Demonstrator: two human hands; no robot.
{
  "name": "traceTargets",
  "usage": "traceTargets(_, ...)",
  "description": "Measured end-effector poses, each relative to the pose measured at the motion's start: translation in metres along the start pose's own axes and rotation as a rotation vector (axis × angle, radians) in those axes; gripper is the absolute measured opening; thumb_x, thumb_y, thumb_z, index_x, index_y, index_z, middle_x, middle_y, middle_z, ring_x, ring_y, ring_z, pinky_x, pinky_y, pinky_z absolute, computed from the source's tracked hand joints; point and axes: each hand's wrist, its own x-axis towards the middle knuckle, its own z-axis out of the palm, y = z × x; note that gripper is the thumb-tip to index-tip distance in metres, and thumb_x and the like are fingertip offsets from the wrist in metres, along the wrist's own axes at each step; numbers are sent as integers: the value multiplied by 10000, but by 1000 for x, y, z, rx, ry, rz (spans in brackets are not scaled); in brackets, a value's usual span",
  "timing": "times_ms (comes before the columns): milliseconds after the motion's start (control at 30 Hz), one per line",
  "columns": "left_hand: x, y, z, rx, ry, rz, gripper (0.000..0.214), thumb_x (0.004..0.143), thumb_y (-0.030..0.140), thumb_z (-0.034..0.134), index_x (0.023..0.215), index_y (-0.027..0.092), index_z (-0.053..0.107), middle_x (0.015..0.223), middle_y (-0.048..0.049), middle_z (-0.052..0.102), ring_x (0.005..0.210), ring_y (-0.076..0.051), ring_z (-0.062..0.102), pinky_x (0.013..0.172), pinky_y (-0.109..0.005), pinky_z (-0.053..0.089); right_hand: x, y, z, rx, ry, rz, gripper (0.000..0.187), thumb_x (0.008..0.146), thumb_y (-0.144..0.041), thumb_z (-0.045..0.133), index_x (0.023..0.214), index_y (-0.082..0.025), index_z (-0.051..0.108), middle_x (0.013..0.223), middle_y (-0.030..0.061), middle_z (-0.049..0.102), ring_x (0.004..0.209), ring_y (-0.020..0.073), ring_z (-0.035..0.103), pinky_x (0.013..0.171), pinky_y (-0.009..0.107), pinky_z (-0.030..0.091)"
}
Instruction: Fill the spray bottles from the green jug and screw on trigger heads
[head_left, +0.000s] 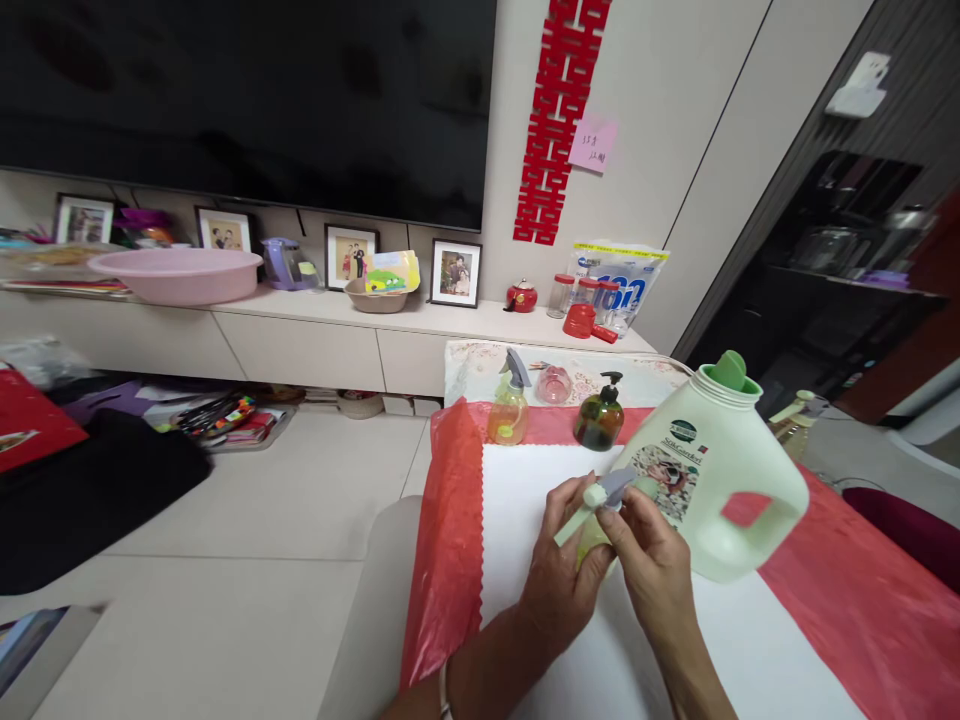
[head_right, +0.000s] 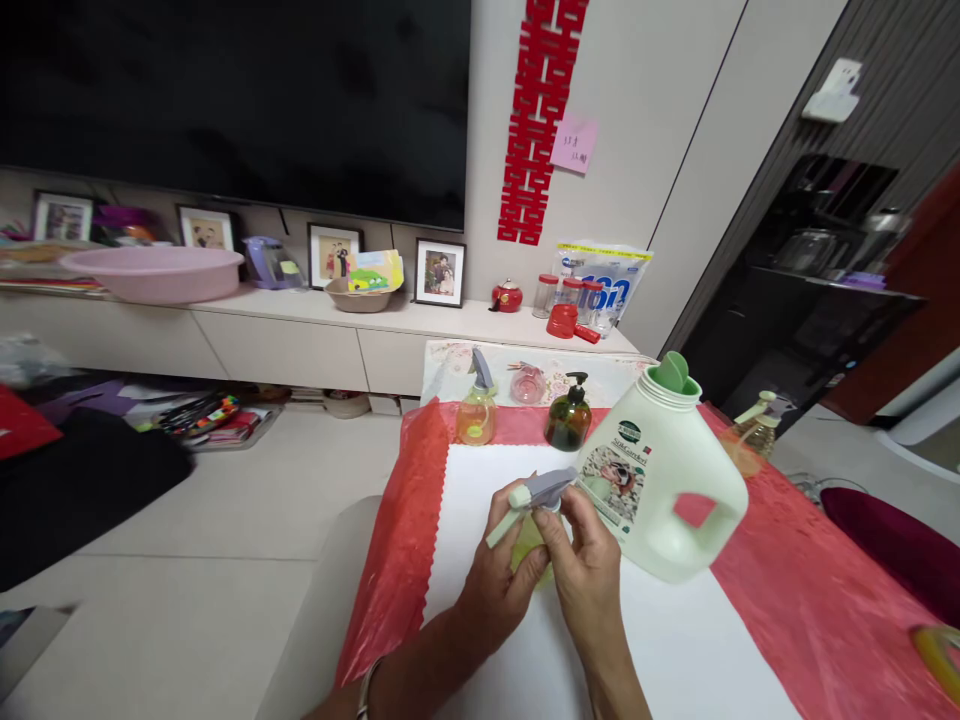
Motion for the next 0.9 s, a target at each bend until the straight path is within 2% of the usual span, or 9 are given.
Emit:
traceTargets(167,-2,-1,1,104,37,35,453,995,252,440,1444,193,464,1367,-172,561,1327,-286,508,1090,-501,492,-2,7,7,82,44,19,358,921,-487,698,1032,-153,631,971,39,626,891,129,613,787,158,507)
traceTargets(233,-1,0,1,133,48,50,441,997,251,428,1431,189,477,1356,-175,573,1318,-283,521,1080,-491,503,-2,10,5,91,7,26,364,931,-489,689,1066,-153,654,1010,48,625,941,136,607,814,147,495)
traceTargets(333,-2,-3,0,156,54,68,440,1005,282,415,1426,176,481,1370,-187,568,1316,-280,536,1073,-478,513,-2,18,1,112,-60,28,397,972,-519,626,1139,-162,675,1154,64,606,1103,162,573,936,146,462)
traceTargets(400,-8,-11,2,186,50,63,450,1010,309,408,1428,159,479,1397,-201,558,1340,-282,529,1074,-470,516,-3,24,-2,134,-95,29,415,1000,-527,576,1204,-177,663,1231,65,583,1164,176,552,986,161,450)
traceTargets(500,-23,-31,7,295,58,43,477,1013,342,410,1423,111,488,1453,-233,534,1413,-306,474,1104,-487,488,-2,33,-4,162,-141,35,413,999,-503,585,1258,-188,650,1238,70,590,1116,180,580,948,171,486)
traceTargets(633,-36,-48,13,348,42,-108,553,991,412,468,1455,110,482,1484,-222,528,1422,-312,472,1132,-456,465,-1,46,-4,198,-130,27,364,957,-478,657,1158,-177,690,1132,71,635,1021,170,621,867,155,521)
traceTargets(733,-34,-43,12,349,53,-183,572,983,430,492,1465,121,484,1483,-212,534,1418,-306,481,1126,-419,469,-3,51,0,225,-75,37,344,938,-463,687,1121,-171,691,1133,79,639,1036,179,630,894,173,527)
traceTargets(833,-27,-35,10,367,77,-168,581,969,445,522,1453,125,504,1464,-206,553,1403,-306,501,1124,-408,470,-6,47,6,285,-50,92,408,886,-484,747,1139,-169,689,1184,92,629,1118,207,612,946,198,521)
traceTargets(900,-24,-31,10,369,95,-155,563,969,440,519,1440,132,523,1442,-203,571,1367,-295,541,1110,-396,484,-8,39,10,341,12,146,469,845,-541,776,1125,-172,699,1187,86,629,1122,213,606,949,197,516)
